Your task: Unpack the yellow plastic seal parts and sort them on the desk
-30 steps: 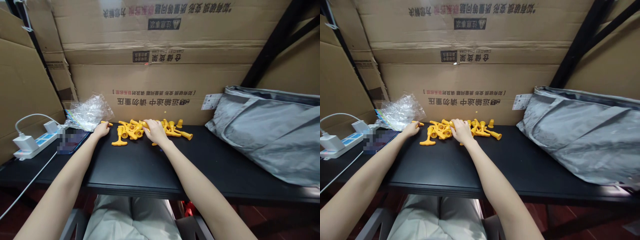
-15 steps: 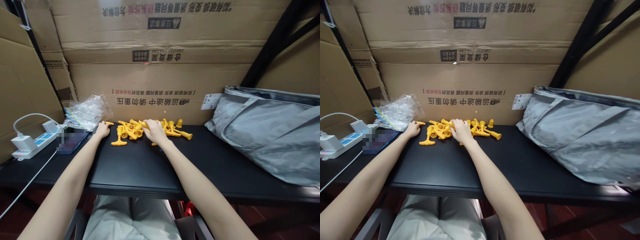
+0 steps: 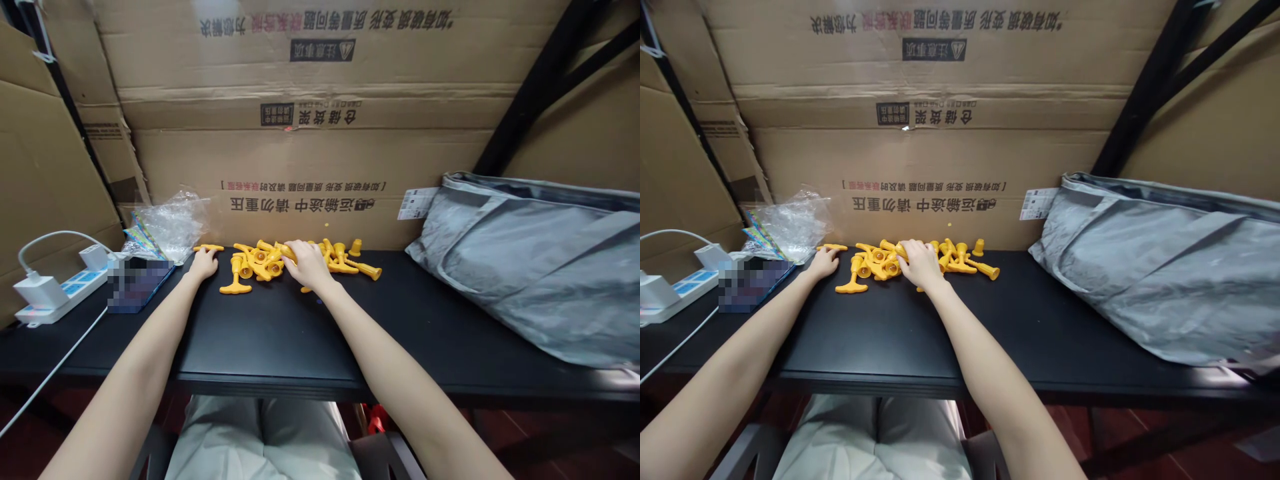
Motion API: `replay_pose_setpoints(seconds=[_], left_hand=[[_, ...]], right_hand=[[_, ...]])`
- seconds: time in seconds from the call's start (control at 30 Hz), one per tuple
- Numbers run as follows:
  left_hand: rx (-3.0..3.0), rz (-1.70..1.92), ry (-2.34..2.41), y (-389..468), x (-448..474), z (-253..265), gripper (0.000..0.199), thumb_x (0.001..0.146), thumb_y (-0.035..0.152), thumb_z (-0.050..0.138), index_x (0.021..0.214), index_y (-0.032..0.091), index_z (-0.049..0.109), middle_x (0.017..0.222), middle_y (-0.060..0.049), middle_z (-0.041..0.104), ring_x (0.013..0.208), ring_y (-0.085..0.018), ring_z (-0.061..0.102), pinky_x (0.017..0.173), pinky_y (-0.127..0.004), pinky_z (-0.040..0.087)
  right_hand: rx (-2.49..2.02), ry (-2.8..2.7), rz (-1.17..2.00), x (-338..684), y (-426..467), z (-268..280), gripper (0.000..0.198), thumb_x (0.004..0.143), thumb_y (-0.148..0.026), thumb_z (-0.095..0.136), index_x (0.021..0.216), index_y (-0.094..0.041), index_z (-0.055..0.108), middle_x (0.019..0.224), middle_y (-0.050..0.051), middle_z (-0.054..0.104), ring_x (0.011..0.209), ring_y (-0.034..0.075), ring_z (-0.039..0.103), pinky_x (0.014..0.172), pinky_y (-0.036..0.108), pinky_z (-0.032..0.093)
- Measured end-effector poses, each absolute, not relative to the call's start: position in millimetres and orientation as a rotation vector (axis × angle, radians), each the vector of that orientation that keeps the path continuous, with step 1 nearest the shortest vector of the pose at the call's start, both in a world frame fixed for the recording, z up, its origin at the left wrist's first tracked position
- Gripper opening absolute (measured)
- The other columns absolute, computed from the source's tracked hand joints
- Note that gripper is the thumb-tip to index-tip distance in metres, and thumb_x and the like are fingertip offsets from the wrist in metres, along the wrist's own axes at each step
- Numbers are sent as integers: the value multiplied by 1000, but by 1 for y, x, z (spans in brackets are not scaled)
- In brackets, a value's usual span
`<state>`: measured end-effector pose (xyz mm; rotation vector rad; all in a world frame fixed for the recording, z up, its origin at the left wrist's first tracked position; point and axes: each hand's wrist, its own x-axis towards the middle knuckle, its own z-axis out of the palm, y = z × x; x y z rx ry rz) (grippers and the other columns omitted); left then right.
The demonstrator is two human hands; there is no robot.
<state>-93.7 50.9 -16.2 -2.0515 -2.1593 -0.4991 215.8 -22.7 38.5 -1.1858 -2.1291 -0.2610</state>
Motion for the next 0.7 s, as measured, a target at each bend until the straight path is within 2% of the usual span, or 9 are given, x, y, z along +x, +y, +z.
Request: replay_pose_setpoints(seconds=[0.17,0.27,0.33,0.47,0.57,0.7], left_hand=[[-2051,-565,-2214,45,-90,-17,48,88,22,40,133,12,53,135,-16,48,126,-24,50,110,-31,36],[-2044,-605,-2235,42,-89,-17,45,88,23,41,131,16,55,137,-14,49,127,-24,49,108,-32,38],[-2032,-616,-2242,39,-88,-16,44,88,24,42,130,19,55,138,-13,49,127,-24,49,106,-34,41],[-2025,-544,-2239,33,-84,-12,45,89,26,38,131,20,53,139,-13,48,128,-27,48,103,-40,43],[-1990,-504,-2235,28,-80,-8,45,89,26,38,132,21,51,138,-13,50,128,-28,47,102,-44,43],[-1948,-495,-2253,26,-77,-4,44,89,22,35,130,18,50,134,-15,54,125,-27,50,100,-45,44]], right_hand=[[-1151,-1804,-66,226,-5,44,28,84,-37,55,101,-18,67,101,11,66,95,25,60,84,38,44],[-1225,-1451,18,258,19,59,39,79,-50,59,90,-15,71,86,9,66,81,23,60,75,35,47],[-1353,-1217,101,290,36,69,43,79,-51,58,88,-11,72,77,7,67,74,21,61,69,32,46],[-1693,-910,118,361,60,66,35,75,-39,66,97,-12,73,89,11,71,79,21,64,70,30,47],[-1893,-875,110,400,71,46,37,72,-40,70,100,-15,73,100,14,71,91,25,65,77,33,49],[-2025,-882,193,422,83,20,41,71,-36,73,103,-10,72,94,15,72,82,24,67,71,31,52]])
